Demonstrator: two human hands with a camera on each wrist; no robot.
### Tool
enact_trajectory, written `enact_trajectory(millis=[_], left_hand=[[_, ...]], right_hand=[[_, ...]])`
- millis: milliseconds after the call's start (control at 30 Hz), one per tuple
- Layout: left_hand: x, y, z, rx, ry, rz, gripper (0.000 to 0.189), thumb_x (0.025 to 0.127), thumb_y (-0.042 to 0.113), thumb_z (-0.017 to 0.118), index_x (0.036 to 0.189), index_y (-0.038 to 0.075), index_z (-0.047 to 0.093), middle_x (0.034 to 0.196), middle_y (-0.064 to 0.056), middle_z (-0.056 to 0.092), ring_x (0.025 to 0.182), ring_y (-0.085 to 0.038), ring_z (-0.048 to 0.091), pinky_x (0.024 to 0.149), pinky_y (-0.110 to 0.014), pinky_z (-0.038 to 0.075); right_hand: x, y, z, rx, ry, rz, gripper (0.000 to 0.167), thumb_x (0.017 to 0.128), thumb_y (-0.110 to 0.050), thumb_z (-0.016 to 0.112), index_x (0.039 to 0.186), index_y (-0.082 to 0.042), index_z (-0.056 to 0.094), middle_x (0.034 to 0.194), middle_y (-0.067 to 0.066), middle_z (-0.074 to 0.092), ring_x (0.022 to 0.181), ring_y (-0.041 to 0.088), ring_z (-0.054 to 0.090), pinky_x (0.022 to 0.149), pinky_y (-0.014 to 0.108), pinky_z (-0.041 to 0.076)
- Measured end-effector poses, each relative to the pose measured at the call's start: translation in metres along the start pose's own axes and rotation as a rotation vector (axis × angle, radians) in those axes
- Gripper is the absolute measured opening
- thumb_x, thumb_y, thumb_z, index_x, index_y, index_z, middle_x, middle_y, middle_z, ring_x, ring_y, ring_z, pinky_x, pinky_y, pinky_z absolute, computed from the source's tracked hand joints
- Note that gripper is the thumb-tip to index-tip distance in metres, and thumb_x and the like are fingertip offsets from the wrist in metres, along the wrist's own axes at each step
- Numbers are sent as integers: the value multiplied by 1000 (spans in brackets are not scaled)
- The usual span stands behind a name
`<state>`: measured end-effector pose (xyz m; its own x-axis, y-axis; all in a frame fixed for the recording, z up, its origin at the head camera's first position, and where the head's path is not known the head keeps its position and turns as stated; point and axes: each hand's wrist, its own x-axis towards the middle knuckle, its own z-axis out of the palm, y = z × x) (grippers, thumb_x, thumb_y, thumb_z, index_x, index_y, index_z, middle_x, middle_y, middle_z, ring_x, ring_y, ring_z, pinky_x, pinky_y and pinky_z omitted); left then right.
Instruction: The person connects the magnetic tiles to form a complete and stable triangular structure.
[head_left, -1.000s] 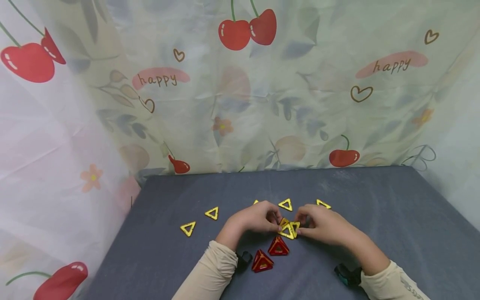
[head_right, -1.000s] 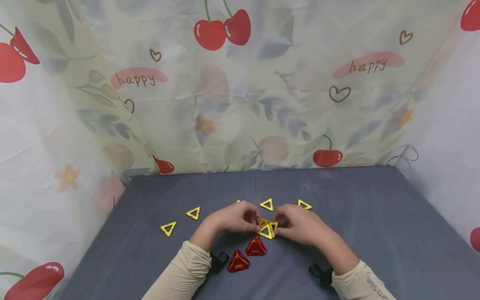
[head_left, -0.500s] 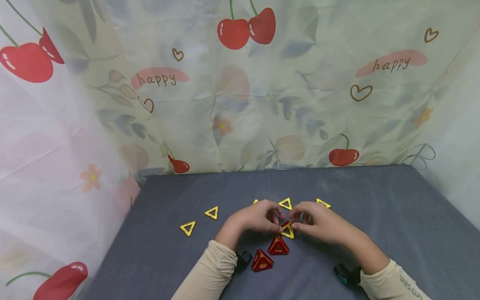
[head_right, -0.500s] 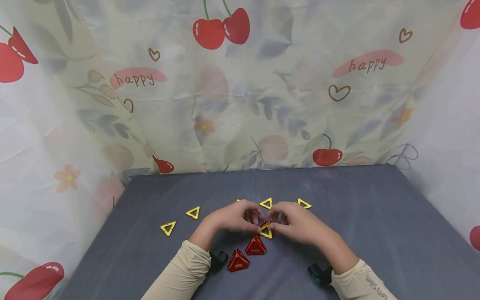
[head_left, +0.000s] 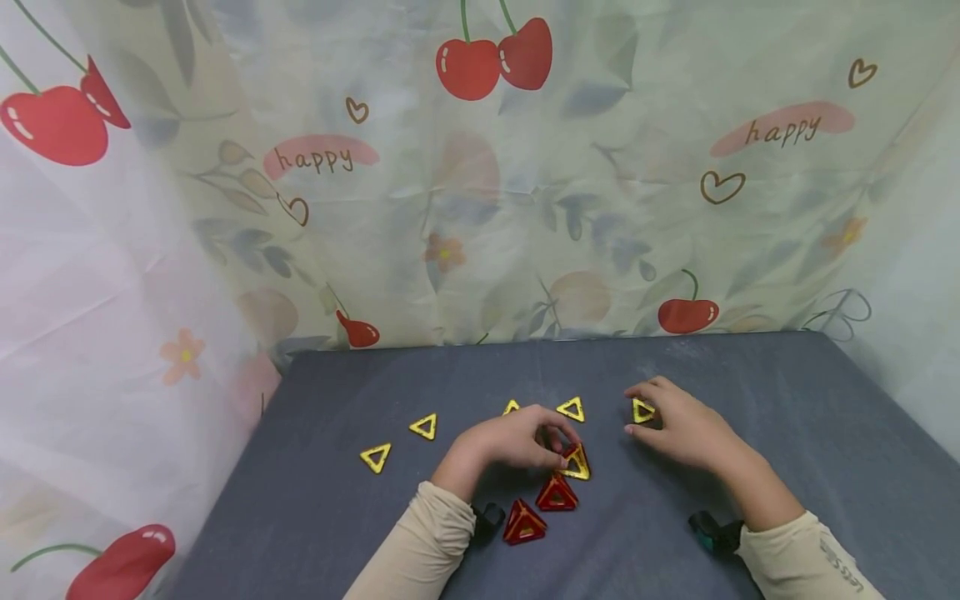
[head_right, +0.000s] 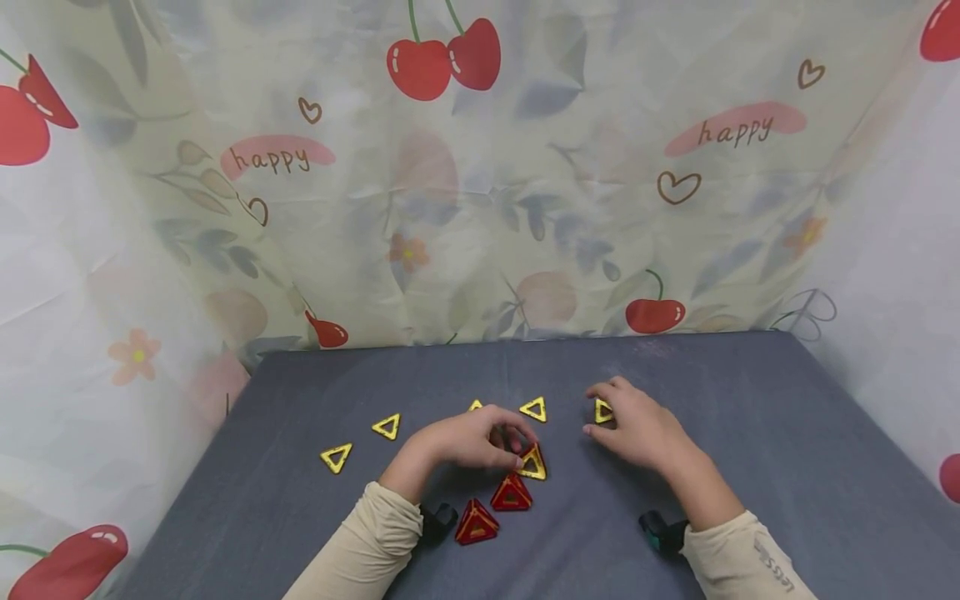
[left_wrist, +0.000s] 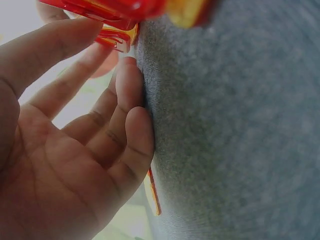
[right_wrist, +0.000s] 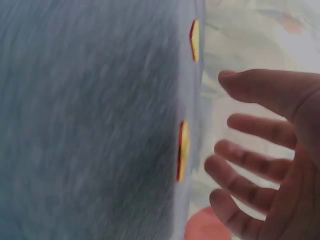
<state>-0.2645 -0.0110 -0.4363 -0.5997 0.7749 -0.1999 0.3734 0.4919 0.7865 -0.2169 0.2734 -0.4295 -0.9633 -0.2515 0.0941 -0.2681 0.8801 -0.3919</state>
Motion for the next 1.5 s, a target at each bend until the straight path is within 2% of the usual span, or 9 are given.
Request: enact_trajectory(millis=[100, 167, 333, 500, 667, 1000, 1333, 1500], left_hand=[[-1, 0, 1, -11, 28, -14, 25, 94, 15, 82, 117, 17, 75, 97, 1, 69, 79, -10, 62, 68, -24, 50], [-2, -1, 1, -11, 49, -19, 25, 92, 17, 84, 115, 16, 74, 97, 0, 69, 78, -10, 61, 67, -24, 50], [-3, -3, 0, 7, 105, -24, 26, 90, 22, 87, 108, 14, 71, 98, -4, 69, 76, -11, 61, 65, -24, 50], [-6, -3, -1, 31, 130, -47, 26, 87, 28, 89, 96, 13, 69, 87, 1, 65, 70, -9, 57, 63, -24, 47], [-7, -3, -1, 41, 133, -51, 24, 89, 28, 88, 88, 15, 68, 79, 5, 61, 66, -8, 53, 60, -24, 45], [-6, -6, -2, 39, 127, -43, 22, 93, 28, 84, 87, 16, 68, 79, 4, 64, 65, -8, 54, 60, -24, 46], [-6, -5, -3, 19, 93, -70, 19, 94, 27, 83, 89, 15, 69, 81, 3, 66, 68, -9, 56, 63, -25, 47], [-6, -4, -4, -3, 76, -100, 14, 95, 22, 82, 91, 14, 71, 83, 3, 68, 71, -10, 58, 65, -25, 47]], right_hand=[[0, 7, 2, -56, 0, 34, 56, 93, -35, 82, 138, -4, 67, 132, 20, 64, 118, 40, 64, 92, 60, 54], [0, 11, 3, -77, -12, 48, 58, 93, -36, 81, 139, -3, 67, 131, 21, 64, 118, 42, 61, 93, 60, 53], [1, 17, 4, -86, -76, 57, 58, 93, -35, 82, 138, 0, 68, 122, 19, 65, 109, 38, 61, 89, 58, 53], [1, 17, 5, -72, -88, 37, 50, 92, -29, 84, 130, 2, 72, 114, 13, 67, 104, 32, 64, 90, 56, 54], [0, 14, 3, -57, -91, 18, 44, 90, -27, 86, 123, -1, 74, 108, 9, 68, 97, 24, 65, 86, 51, 56], [2, 6, 5, 8, -119, -47, 23, 90, -24, 86, 106, -11, 77, 95, 1, 66, 84, 13, 60, 73, 37, 51], [2, -12, 14, 51, -163, -76, 24, 89, -25, 87, 107, -14, 75, 97, -2, 64, 84, 10, 58, 74, 33, 51], [2, -20, 17, 114, -203, -95, 25, 92, -26, 84, 113, -14, 76, 102, -3, 64, 81, 8, 56, 72, 27, 50]])
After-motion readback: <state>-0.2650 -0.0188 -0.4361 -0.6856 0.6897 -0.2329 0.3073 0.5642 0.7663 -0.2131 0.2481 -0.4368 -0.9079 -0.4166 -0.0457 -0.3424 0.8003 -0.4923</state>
